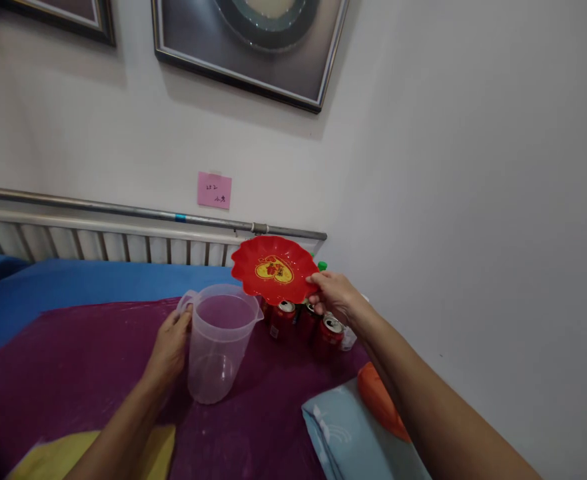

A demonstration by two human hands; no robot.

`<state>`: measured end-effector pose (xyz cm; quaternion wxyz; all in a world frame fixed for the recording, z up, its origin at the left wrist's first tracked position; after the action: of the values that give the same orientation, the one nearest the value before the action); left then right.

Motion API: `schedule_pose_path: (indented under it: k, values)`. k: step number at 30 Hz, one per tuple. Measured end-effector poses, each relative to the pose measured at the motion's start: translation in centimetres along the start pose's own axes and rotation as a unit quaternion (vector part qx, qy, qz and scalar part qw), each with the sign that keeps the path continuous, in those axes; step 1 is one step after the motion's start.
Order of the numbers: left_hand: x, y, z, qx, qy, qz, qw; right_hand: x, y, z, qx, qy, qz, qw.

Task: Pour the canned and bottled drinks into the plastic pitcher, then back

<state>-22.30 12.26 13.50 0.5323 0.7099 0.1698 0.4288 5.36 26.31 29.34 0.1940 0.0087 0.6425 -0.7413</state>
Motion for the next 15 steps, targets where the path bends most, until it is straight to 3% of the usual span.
schedule_pose_path:
  k: [8, 15]
  values:
    - [0.2, 0.1, 0.3, -0.015, -0.011, 0.007, 1.0, 3.9, -2.1, 0.5, -0.073, -0.011, 0.025, 0.997]
    - [0.4, 0.5, 0.7, -0.02, -0.014, 0.013, 1.0, 5.3, -3.0, 2.0, -0.175, 0.02, 0.072, 0.982]
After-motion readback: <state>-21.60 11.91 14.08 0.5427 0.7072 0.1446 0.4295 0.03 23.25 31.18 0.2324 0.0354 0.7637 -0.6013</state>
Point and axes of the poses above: each hand's wrist, its own z-axis away from the middle knuckle, its own x-axis out of the palm, y = z × x, the point moved 7 cm from there along -z, towards the middle knuckle, and after that the axes turned 4 degrees about x, right-handed, at the moved point
